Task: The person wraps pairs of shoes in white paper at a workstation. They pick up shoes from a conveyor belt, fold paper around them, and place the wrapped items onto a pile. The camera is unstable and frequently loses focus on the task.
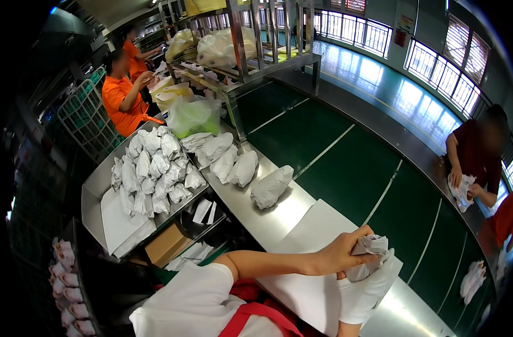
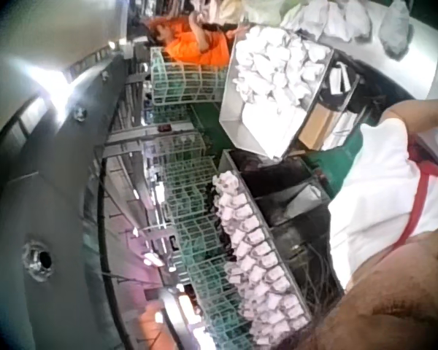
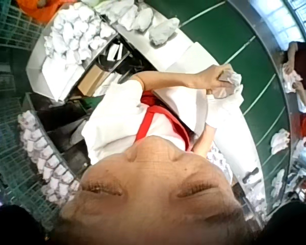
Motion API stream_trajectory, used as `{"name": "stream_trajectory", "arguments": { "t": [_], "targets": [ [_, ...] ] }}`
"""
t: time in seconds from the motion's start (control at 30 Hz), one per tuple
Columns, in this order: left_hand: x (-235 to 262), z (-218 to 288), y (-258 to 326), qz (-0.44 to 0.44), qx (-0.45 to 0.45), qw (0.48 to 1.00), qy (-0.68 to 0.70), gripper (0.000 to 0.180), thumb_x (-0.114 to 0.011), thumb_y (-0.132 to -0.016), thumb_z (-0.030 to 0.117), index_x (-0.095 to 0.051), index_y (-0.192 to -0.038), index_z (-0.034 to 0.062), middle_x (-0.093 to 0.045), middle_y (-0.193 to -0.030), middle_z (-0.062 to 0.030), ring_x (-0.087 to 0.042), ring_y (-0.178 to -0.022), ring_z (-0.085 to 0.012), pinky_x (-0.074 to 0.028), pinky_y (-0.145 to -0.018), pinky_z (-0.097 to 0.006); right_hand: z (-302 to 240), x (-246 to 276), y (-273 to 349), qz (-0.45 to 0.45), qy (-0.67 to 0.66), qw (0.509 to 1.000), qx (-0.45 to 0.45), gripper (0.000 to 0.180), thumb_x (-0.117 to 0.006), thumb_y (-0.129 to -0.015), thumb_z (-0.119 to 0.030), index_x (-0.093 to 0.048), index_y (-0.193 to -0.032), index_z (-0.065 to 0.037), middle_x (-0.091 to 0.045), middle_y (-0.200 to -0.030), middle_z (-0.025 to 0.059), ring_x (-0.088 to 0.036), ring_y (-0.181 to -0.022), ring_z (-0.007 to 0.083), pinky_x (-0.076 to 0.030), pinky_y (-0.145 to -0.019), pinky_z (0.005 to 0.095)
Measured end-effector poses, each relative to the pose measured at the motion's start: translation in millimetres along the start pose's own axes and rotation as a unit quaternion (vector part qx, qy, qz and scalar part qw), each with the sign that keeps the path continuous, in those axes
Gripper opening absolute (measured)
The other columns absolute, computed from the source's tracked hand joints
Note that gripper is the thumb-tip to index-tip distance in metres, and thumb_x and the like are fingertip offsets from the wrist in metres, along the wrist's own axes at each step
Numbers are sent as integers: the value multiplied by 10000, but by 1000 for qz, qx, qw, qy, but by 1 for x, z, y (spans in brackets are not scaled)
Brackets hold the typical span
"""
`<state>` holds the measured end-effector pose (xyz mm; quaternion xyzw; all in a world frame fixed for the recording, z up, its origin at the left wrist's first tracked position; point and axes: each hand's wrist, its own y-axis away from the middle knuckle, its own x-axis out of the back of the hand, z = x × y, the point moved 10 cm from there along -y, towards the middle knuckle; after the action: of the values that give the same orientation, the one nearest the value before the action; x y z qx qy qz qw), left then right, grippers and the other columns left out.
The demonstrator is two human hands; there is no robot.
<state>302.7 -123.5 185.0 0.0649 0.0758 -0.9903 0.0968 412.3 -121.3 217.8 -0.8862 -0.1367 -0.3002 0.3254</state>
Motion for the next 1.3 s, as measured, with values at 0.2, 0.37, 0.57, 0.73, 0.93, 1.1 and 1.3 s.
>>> {"name": "stream_trajectory", "arguments": {
  "t": [0.2,0.37,0.57,0.73,0.93,1.1,1.3],
  "targets": [
    [9,-20,-10,61,-93,993,35,440,-532,-906,516,-451,-1089,125,-606,-1012,-104,-564,-940,-195,-440,-778,-297,25,-38,13,-112,-68,988,-76,744,-776,-704,-270,-395,-1297,-31,-549,-1143,178,-562,-1018,322,-468,-846,378],
    [-20,-43,-27,-28,-15,977,212,492,-438,-894,620,-569,-1058,175,-652,-855,-100,-593,-990,-237,-419,-907,-430,71,-72,32,-179,-159,954,-182,595,-658,-802,-210,-414,-1305,-8,-586,-1118,166,-583,-1005,304,-460,-855,344],
    [15,-35,-31,52,-90,959,263,510,-537,-868,602,-508,-895,94,-564,-673,-58,-621,-658,-154,-507,-695,-301,55,-63,33,-164,-169,964,-123,561,-625,-838,-165,-411,-1332,-7,-592,-1139,156,-579,-1028,297,-449,-880,346],
    [14,-71,-31,51,34,978,199,735,-465,-767,783,-494,-1067,112,-566,-839,-94,-629,-791,-179,-474,-869,-391,28,-63,33,-120,-104,987,-7,565,-614,-855,-150,-395,-1359,-18,-582,-1171,150,-570,-1054,296,-440,-906,349],
    [5,-19,16,12,-94,981,-169,814,-566,-925,308,20,-1477,186,-193,-1433,-236,-258,-1342,-411,-261,-1086,-493,81,-78,28,-167,-212,944,-192,599,-615,-873,-233,-373,-1375,-14,-554,-1217,158,-572,-1033,281,-448,-894,351],
    [29,-39,23,12,-33,979,-203,902,-553,-859,67,77,-1498,158,26,-1566,-135,-108,-1430,-354,-183,-1145,-446,70,-94,47,-170,-221,952,-123,645,-618,-887,-319,-353,-1385,-7,-529,-1256,167,-576,-1007,266,-457,-878,352],
    [172,-28,55,284,-25,853,-437,626,-606,-718,127,-376,-1293,42,-502,-1166,-218,-472,-1118,-365,-350,-984,-468,52,-38,37,-141,47,986,-79,590,-647,-819,-128,-416,-1351,-17,-586,-1154,137,-588,-873,222,-490,-742,326]
  ]
}}
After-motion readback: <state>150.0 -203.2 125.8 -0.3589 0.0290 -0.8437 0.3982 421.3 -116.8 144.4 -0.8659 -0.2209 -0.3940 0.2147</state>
